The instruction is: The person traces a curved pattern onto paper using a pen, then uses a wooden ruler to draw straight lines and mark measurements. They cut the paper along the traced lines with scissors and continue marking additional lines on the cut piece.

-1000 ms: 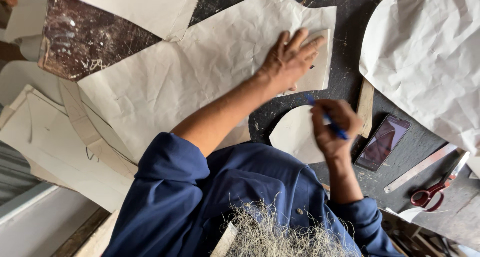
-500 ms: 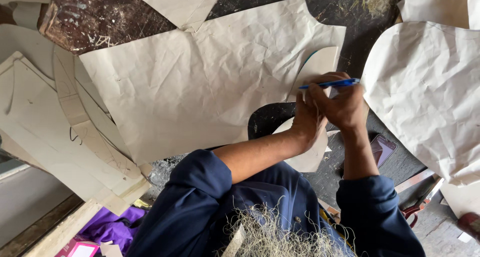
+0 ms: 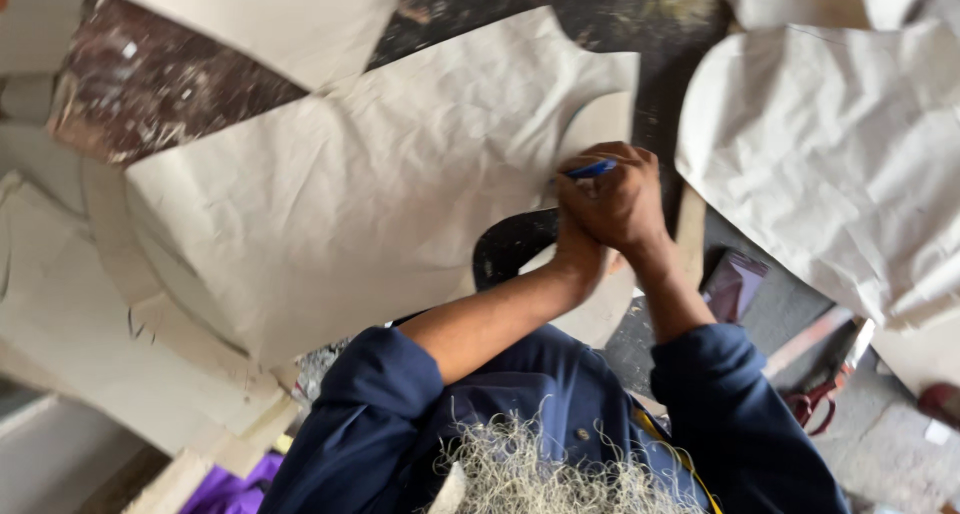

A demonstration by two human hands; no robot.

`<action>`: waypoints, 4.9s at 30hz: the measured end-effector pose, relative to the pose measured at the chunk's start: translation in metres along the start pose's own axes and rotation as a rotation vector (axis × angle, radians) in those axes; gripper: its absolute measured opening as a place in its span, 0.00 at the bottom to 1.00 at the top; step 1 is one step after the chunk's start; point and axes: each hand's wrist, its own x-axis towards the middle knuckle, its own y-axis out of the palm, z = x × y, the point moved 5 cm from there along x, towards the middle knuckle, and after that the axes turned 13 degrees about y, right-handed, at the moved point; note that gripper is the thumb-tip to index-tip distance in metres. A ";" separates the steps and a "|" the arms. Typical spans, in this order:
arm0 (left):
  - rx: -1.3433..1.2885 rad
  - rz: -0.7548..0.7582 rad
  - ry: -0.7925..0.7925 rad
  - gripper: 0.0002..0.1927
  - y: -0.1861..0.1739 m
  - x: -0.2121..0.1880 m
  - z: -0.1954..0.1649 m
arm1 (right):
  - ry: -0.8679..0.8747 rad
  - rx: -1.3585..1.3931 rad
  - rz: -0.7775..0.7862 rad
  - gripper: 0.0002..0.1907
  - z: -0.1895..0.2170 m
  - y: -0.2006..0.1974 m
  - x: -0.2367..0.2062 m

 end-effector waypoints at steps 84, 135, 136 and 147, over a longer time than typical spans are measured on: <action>-0.762 -0.200 0.518 0.49 -0.082 -0.127 0.157 | 1.303 0.272 -0.685 0.16 0.019 0.042 -0.448; -0.739 -0.873 0.266 0.38 -0.016 -0.042 0.172 | 0.662 -0.153 -0.092 0.31 -0.031 0.033 -0.273; -0.694 -0.846 0.225 0.39 -0.015 -0.041 0.173 | 0.661 -0.191 -0.074 0.31 -0.031 0.036 -0.271; -0.463 -0.597 0.043 0.44 -0.021 -0.042 0.173 | 0.547 -0.197 -0.252 0.31 -0.016 0.034 -0.278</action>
